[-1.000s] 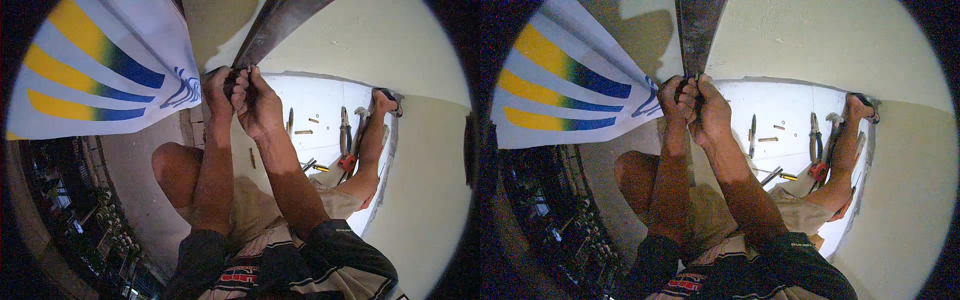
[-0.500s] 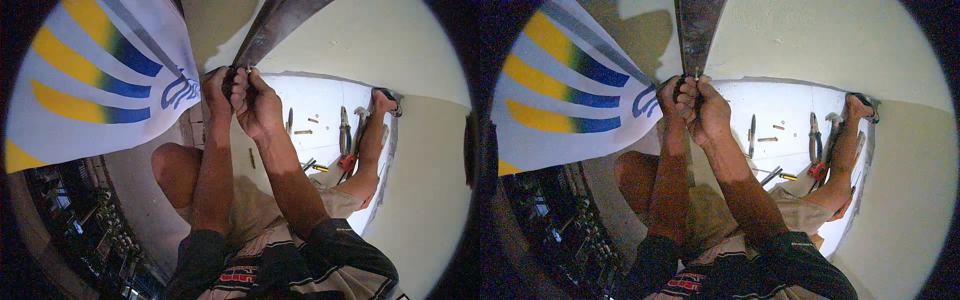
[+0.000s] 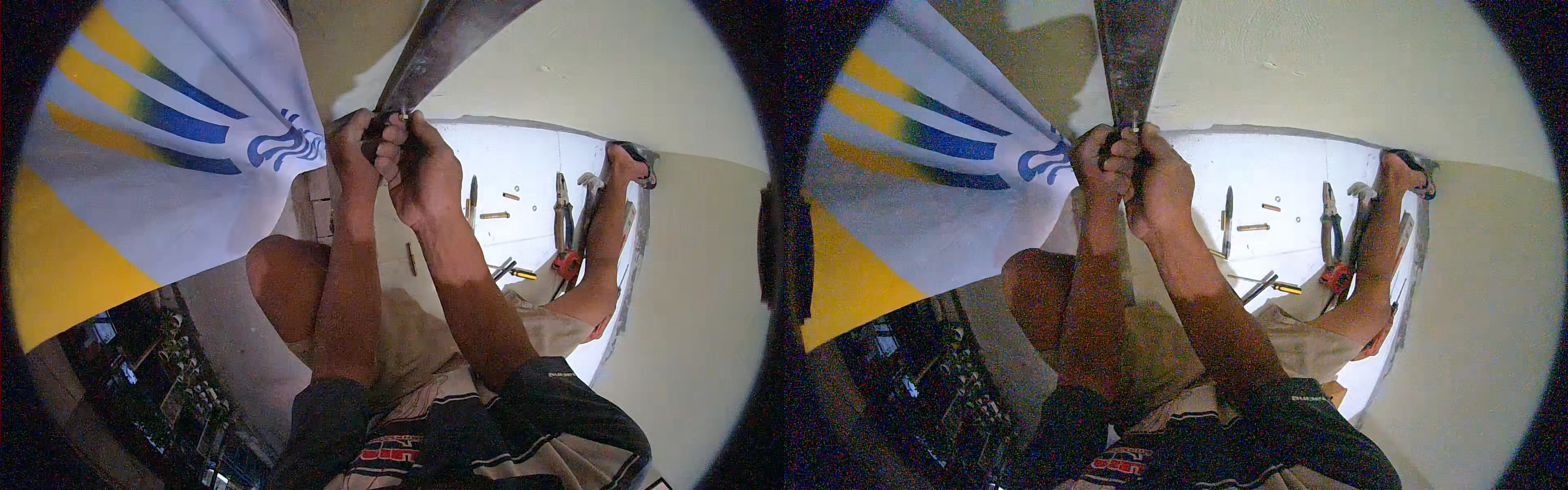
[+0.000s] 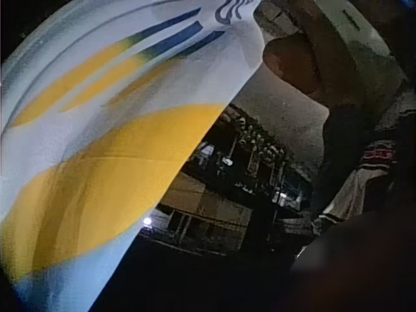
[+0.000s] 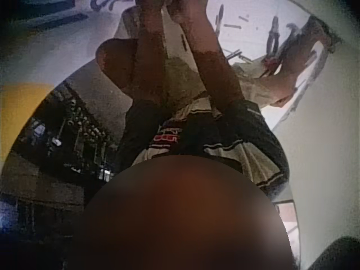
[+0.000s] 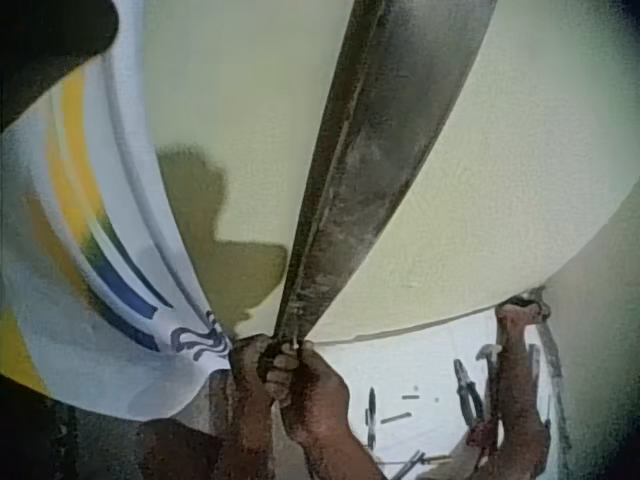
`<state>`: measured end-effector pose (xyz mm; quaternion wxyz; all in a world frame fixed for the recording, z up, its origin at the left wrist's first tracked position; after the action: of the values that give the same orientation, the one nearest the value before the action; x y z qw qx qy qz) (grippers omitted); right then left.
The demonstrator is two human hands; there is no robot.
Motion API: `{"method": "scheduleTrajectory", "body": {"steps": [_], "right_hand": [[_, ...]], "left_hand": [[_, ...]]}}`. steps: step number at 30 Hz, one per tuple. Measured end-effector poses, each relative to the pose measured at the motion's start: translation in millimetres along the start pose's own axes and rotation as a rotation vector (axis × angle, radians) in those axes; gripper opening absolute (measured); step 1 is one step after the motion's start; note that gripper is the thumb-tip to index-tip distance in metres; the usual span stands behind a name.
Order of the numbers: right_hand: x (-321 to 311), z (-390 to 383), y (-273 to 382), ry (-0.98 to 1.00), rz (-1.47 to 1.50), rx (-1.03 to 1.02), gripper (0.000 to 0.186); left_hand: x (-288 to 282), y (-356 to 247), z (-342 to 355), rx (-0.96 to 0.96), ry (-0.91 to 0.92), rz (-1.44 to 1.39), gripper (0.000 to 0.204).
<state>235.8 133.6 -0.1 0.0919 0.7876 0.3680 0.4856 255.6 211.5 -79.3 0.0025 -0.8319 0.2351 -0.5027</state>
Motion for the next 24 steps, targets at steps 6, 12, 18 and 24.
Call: {"method": "scheduleTrajectory", "body": {"steps": [6, 12, 18, 24], "right_hand": [[-4.1, 2.5, 5.9, -0.019, -0.174, -0.139, 0.024], [-1.9, -0.4, 12.8, -0.076, -0.249, -0.258, 0.017], [-4.5, 0.5, 13.3, -0.064, -0.307, -0.263, 0.019], [-2.3, -1.1, 14.2, -0.035, -0.331, -0.281, 0.023]], "left_hand": [[6.0, -6.3, -6.3, 0.236, -0.064, 0.184, 0.030], [22.3, -17.0, -17.6, 0.447, 0.051, 0.327, 0.030], [22.8, -14.8, -21.4, 0.342, -0.087, 0.291, 0.028], [27.3, -16.0, -19.4, 0.361, 0.098, 0.126, 0.022]]}}
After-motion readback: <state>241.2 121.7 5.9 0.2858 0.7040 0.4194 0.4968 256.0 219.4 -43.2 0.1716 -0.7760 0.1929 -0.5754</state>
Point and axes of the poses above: each hand's wrist, its own z-axis towards the middle knuckle, its own x-axis out of the palm, y = z × x, the point moved 7 cm from there along z, towards the middle knuckle, and after that the axes turned 3 degrees about -x, right-handed, at the moved point
